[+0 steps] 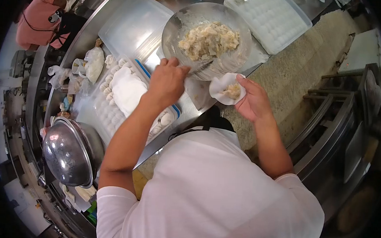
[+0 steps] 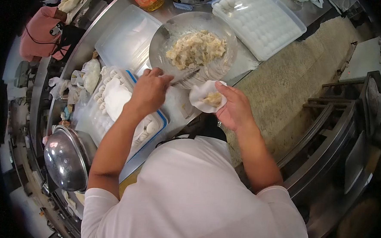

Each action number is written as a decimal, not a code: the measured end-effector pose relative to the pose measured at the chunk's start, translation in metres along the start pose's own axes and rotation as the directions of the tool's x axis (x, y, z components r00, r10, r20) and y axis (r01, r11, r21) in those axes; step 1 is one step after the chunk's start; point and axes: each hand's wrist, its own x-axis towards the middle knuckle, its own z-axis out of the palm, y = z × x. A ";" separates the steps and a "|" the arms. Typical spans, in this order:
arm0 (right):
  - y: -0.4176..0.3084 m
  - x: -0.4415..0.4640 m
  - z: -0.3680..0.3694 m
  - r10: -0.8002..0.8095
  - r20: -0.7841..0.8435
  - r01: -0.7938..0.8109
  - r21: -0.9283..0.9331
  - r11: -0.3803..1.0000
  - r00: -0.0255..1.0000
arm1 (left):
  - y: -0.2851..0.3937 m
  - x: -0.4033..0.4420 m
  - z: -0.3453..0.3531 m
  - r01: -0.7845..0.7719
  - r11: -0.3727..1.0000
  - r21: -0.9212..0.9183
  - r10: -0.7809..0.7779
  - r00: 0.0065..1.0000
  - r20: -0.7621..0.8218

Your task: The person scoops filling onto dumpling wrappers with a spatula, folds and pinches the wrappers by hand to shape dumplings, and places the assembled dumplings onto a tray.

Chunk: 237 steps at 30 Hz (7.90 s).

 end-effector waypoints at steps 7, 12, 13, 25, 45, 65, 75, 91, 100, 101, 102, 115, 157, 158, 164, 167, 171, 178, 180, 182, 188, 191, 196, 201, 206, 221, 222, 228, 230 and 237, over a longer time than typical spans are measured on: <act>0.007 0.005 0.067 -0.156 0.054 0.164 -0.241 0.956 0.986 | 0.040 -0.017 0.001 0.350 -0.520 -0.779 -0.079 0.889 0.452; 0.019 -0.009 0.071 -0.124 0.434 0.382 -0.579 0.720 0.892 | 0.014 -0.056 -0.022 0.228 -0.761 -0.608 -0.113 0.875 0.470; 0.022 -0.011 0.077 -0.107 0.446 0.379 -0.583 0.719 0.889 | 0.015 -0.064 -0.032 0.209 -0.765 -0.609 -0.130 0.876 0.464; 0.106 -0.053 0.174 -0.193 0.619 0.599 -0.558 0.574 0.762 | 0.024 -0.181 -0.042 -0.286 -0.517 -0.807 -0.512 0.859 0.024; 0.186 -0.065 0.230 -0.093 0.691 0.664 -0.637 0.391 0.717 | -0.040 -0.290 -0.035 -0.470 0.127 -0.873 -0.599 0.666 -0.445; 0.207 -0.073 0.247 -0.036 0.648 0.626 -0.717 0.307 0.761 | -0.062 -0.306 -0.026 -0.546 -0.211 -0.811 -0.554 0.750 -0.361; 0.210 -0.068 0.251 -0.015 0.673 0.662 -0.722 0.203 0.739 | -0.060 -0.307 -0.023 -0.532 -0.312 -0.787 -0.584 0.761 -0.283; 0.224 -0.069 0.249 -0.138 0.616 0.613 -0.683 0.396 0.776 | -0.061 -0.307 -0.018 -0.514 -0.070 -0.855 -0.544 0.738 -0.399; 0.190 -0.054 0.237 -0.075 0.685 0.641 -0.631 0.438 0.725 | -0.042 -0.278 -0.020 -0.529 0.058 -0.847 -0.582 0.671 -0.460; 0.183 -0.052 0.234 -0.071 0.707 0.675 -0.633 0.378 0.703 | -0.039 -0.273 -0.021 -0.527 0.069 -0.847 -0.582 0.668 -0.464; 0.176 -0.050 0.232 -0.065 0.729 0.707 -0.633 0.317 0.682 | -0.035 -0.268 -0.023 -0.535 0.078 -0.841 -0.591 0.655 -0.471; 0.135 -0.022 0.217 0.011 0.799 0.760 -0.576 0.302 0.601 | -0.006 -0.233 -0.032 -0.424 0.217 -0.879 -0.714 0.545 -0.440; 0.206 0.022 0.185 0.171 0.378 0.304 -0.889 0.343 0.910 | -0.075 -0.259 0.008 -0.223 -0.164 -0.961 -0.739 0.673 -0.030; 0.202 0.027 0.186 0.126 0.407 0.354 -0.882 0.312 0.905 | -0.088 -0.262 0.016 -0.086 -0.021 -0.996 -0.755 0.654 -0.041; 0.194 0.074 0.210 0.152 0.801 0.793 -0.511 -0.332 0.580 | -0.125 -0.257 0.013 0.355 0.353 -0.865 -0.768 0.638 -0.051; 0.212 0.105 0.221 0.276 0.777 0.753 -0.350 -0.557 0.566 | -0.134 -0.253 0.027 0.336 0.372 -0.865 -0.748 0.661 -0.065; 0.230 0.120 0.225 0.329 0.717 0.672 -0.257 -0.695 0.614 | -0.131 -0.252 0.022 0.340 0.421 -0.840 -0.746 0.657 -0.108; 0.216 0.122 0.224 0.232 0.729 0.659 -0.376 -0.651 0.645 | -0.135 -0.251 0.030 0.295 0.427 -0.855 -0.745 0.650 -0.148; 0.199 0.118 0.227 0.121 0.620 0.597 -0.655 -0.464 0.775 | -0.133 -0.242 0.032 0.253 0.430 -0.867 -0.724 0.670 -0.163; 0.189 0.111 0.232 0.114 0.560 0.552 -0.725 -0.412 0.821 | -0.133 -0.231 0.038 0.283 0.521 -0.805 -0.676 0.712 -0.187; 0.188 0.110 0.226 0.084 0.498 0.499 -0.815 -0.293 0.863 | -0.130 -0.215 0.049 0.332 0.647 -0.686 -0.649 0.712 -0.267; 0.189 0.113 0.221 0.072 0.520 0.515 -0.801 -0.305 0.851 | -0.123 -0.217 0.042 0.354 0.660 -0.663 -0.637 0.731 -0.245; 0.172 0.129 0.215 0.041 0.569 0.568 -0.809 -0.150 0.821 | -0.125 -0.210 0.051 0.404 0.636 -0.657 -0.693 0.673 -0.257; 0.129 0.119 0.213 0.083 0.584 0.587 -0.780 -0.216 0.807 | -0.125 -0.204 0.049 0.438 0.669 -0.601 -0.675 0.696 -0.245; 0.136 0.089 0.192 0.298 0.723 0.778 -0.534 -0.331 0.623 | -0.117 -0.220 0.028 0.431 0.585 -0.687 -0.747 0.617 -0.248; 0.152 0.088 0.186 0.419 0.800 0.878 -0.259 -0.403 0.429 | -0.095 -0.250 0.021 0.298 0.301 -0.906 -0.830 0.550 -0.094; 0.153 0.088 0.187 0.426 0.789 0.868 -0.257 -0.425 0.442 | -0.095 -0.252 0.022 0.294 0.302 -0.907 -0.829 0.552 -0.097; 0.156 0.088 0.197 0.470 0.723 0.833 -0.270 -0.483 0.507 | -0.093 -0.257 0.023 0.257 0.291 -0.922 -0.819 0.565 -0.101; 0.158 0.090 0.195 0.482 0.710 0.828 -0.265 -0.493 0.514 | -0.094 -0.259 0.024 0.223 0.284 -0.933 -0.811 0.575 -0.109; 0.147 0.083 0.201 0.516 0.672 0.833 -0.305 -0.461 0.531 | -0.096 -0.265 0.020 0.198 0.263 -0.944 -0.785 0.613 -0.090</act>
